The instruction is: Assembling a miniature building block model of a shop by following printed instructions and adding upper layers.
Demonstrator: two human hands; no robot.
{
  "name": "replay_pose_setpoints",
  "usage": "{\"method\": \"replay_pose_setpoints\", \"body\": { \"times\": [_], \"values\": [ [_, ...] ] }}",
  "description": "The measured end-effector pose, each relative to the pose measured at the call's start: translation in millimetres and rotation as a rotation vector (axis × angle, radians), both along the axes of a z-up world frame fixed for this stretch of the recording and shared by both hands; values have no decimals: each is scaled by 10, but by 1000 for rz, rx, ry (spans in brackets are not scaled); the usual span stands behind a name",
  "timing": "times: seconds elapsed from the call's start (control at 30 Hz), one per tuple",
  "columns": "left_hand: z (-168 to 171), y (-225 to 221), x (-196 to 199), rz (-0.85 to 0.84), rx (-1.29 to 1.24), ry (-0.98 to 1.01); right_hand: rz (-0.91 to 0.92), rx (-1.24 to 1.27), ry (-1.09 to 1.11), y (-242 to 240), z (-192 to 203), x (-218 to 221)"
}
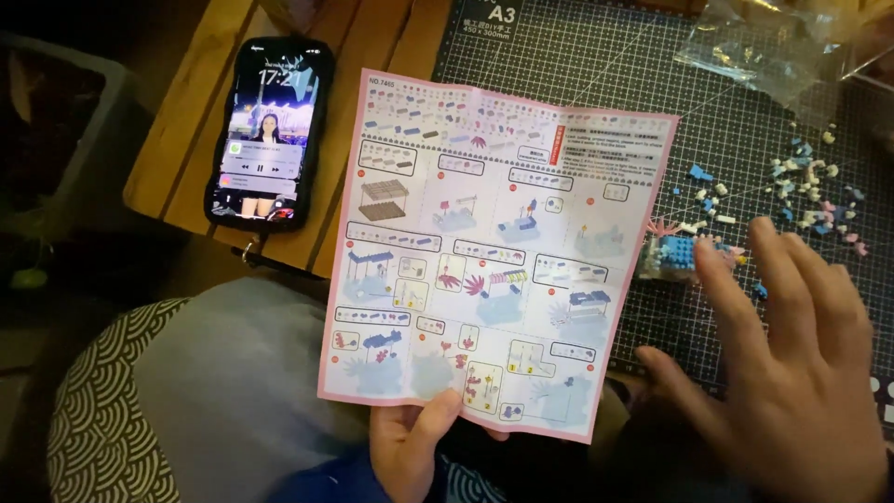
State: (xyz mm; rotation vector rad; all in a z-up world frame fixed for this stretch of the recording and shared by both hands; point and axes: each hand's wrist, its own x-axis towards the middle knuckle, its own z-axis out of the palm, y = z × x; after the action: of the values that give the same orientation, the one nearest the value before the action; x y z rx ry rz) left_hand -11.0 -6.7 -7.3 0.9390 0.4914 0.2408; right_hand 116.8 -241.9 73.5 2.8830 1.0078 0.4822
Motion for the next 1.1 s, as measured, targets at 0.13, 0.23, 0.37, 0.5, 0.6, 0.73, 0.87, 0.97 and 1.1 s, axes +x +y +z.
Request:
{"method": "replay_pose_setpoints", "body": {
  "times": [0.13,0.23,0.37,0.5,0.6,0.73,0.87,0.97,1.1],
  "values": [
    [50,34,13,-54,95,5,-58,29,75,32,25,-20],
    [-1,43,2,-31,66,43,-26,62,46,22,33,-16],
    [-202,-7,-81,101,177,84,-44,-41,12,34,37,-18],
    [294,303,-88,298,1211,238,35,280,43,251,241,-138],
    [885,443,164,69,1809,-27,140,877,764,362,451,-300],
    [992,188,284,-126,1680,-469,284,1335,1473,470,459,-377],
    [829,207,285,-467,1731,-576,373,1470,1583,564,387,-398],
    [896,364,328,-492,1623,-487,475,1611,1703,619,326,-413],
    [930,521,372,-398,1335,-309,654,1819,1884,680,245,-427]
  ]
}}
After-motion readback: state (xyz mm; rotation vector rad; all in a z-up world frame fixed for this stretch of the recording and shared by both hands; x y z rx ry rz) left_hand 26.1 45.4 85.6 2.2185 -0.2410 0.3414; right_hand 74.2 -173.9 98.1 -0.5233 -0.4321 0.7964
